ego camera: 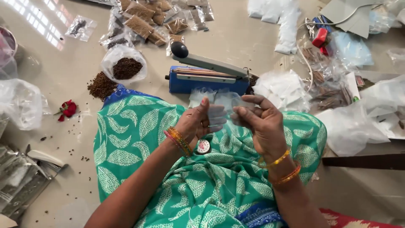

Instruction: The person fills small plastic bags with product by hand, then seals the bags using a heat sealer, placing the sealed bags on the floor.

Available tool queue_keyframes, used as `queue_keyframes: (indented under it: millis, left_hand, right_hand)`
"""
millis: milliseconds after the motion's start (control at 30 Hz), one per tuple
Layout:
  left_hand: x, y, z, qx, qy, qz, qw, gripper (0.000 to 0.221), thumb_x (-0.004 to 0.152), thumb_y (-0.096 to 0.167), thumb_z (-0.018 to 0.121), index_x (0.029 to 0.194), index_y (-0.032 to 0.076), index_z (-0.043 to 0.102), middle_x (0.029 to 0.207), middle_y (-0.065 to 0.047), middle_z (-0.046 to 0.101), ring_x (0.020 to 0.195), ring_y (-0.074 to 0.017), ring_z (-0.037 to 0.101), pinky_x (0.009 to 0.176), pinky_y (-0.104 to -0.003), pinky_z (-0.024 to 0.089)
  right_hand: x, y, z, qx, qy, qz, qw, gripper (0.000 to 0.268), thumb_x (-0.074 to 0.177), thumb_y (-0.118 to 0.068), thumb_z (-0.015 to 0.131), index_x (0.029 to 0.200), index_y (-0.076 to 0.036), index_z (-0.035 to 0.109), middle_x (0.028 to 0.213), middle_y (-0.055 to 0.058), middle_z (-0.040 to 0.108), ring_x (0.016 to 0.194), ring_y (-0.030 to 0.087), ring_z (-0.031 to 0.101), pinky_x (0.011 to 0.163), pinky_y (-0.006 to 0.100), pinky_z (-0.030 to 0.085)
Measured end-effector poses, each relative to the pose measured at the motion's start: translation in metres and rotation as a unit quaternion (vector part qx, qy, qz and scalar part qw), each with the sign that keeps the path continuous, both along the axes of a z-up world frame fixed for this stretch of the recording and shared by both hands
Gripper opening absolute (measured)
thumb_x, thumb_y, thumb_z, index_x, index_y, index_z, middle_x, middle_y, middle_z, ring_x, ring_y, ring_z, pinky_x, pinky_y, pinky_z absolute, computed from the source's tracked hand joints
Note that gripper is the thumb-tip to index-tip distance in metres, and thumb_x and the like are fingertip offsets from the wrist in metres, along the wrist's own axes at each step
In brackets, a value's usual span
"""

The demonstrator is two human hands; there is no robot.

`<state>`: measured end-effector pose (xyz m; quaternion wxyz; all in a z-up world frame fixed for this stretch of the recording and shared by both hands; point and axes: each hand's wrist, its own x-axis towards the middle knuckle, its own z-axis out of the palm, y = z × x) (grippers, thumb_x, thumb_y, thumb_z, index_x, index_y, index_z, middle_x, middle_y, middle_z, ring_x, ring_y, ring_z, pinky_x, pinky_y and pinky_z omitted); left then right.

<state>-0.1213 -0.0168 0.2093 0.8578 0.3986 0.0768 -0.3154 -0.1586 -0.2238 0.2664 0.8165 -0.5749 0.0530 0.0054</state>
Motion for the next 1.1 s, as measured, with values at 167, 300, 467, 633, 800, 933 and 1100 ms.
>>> queue_keyframes:
  millis: [167, 300, 467, 633, 800, 933, 1100]
  left_hand:
    - [-0.003, 0.004, -0.014, -0.038, -0.07, 0.028, 0.996, 0.044, 0.094, 0.036, 0.069, 0.116, -0.002, 0.07, 0.11, -0.014, 0.076, 0.097, -0.0262, 0.076, 0.084, -0.04, 0.064]
    - [-0.001, 0.005, -0.022, 0.02, -0.034, 0.087, 0.995, 0.024, 0.095, 0.019, 0.073, 0.102, -0.004, 0.071, 0.093, -0.014, 0.077, 0.08, -0.023, 0.076, 0.073, -0.037, 0.066]
    - [-0.001, 0.006, -0.022, 0.007, -0.004, 0.119, 0.993, 0.021, 0.093, 0.018, 0.074, 0.097, -0.002, 0.07, 0.09, -0.013, 0.077, 0.075, -0.0213, 0.076, 0.071, -0.037, 0.065]
    - [0.0, 0.006, -0.03, 0.036, -0.004, 0.146, 0.989, 0.023, 0.095, 0.018, 0.075, 0.092, -0.003, 0.065, 0.087, -0.014, 0.074, 0.072, -0.0228, 0.074, 0.07, -0.038, 0.067]
    - [0.003, 0.035, -0.034, 0.023, -0.004, 0.186, 0.982, 0.023, 0.096, 0.023, 0.069, 0.095, 0.0, 0.067, 0.086, -0.012, 0.073, 0.071, -0.0224, 0.074, 0.066, -0.038, 0.066]
    - [0.001, 0.045, -0.037, 0.002, -0.039, 0.164, 0.986, 0.025, 0.1, 0.022, 0.07, 0.097, -0.002, 0.068, 0.088, -0.013, 0.074, 0.069, -0.021, 0.071, 0.066, -0.036, 0.065]
    - [-0.007, 0.029, -0.01, 0.05, -0.04, 0.126, 0.99, 0.023, 0.095, 0.022, 0.067, 0.097, -0.001, 0.069, 0.085, -0.011, 0.075, 0.072, -0.0203, 0.075, 0.068, -0.035, 0.065]
  right_hand:
    - [-0.003, 0.007, -0.003, -0.028, -0.012, 0.001, 1.0, 0.035, 0.095, 0.003, 0.069, 0.129, 0.003, 0.06, 0.102, 0.017, 0.076, 0.088, 0.02, 0.075, 0.08, 0.033, 0.063]
    - [-0.003, 0.006, 0.002, 0.006, 0.021, 0.0, 1.0, 0.038, 0.095, -0.006, 0.068, 0.13, 0.0, 0.057, 0.099, 0.016, 0.077, 0.084, 0.022, 0.075, 0.077, 0.035, 0.063]
    - [-0.003, 0.007, -0.006, 0.062, 0.09, 0.005, 0.994, 0.038, 0.095, -0.018, 0.065, 0.127, -0.001, 0.055, 0.095, 0.015, 0.078, 0.08, 0.024, 0.077, 0.073, 0.038, 0.064]
    - [-0.009, 0.003, -0.031, -0.053, 0.095, 0.088, 0.99, 0.039, 0.091, -0.008, 0.073, 0.127, 0.001, 0.06, 0.092, 0.015, 0.076, 0.081, 0.023, 0.076, 0.071, 0.037, 0.064]
    - [-0.015, -0.02, -0.039, -0.193, 0.144, 0.163, 0.957, 0.038, 0.085, -0.012, 0.077, 0.12, 0.001, 0.067, 0.087, 0.012, 0.078, 0.075, 0.019, 0.075, 0.067, 0.032, 0.063]
    - [-0.007, -0.018, -0.025, -0.482, 0.16, 0.216, 0.834, 0.039, 0.082, -0.019, 0.082, 0.115, -0.004, 0.071, 0.083, 0.009, 0.077, 0.074, 0.018, 0.072, 0.068, 0.031, 0.059]
    - [0.01, 0.002, -0.025, -0.318, 0.066, 0.133, 0.937, 0.029, 0.091, -0.021, 0.074, 0.113, -0.002, 0.071, 0.092, 0.005, 0.075, 0.083, 0.014, 0.071, 0.076, 0.029, 0.059]
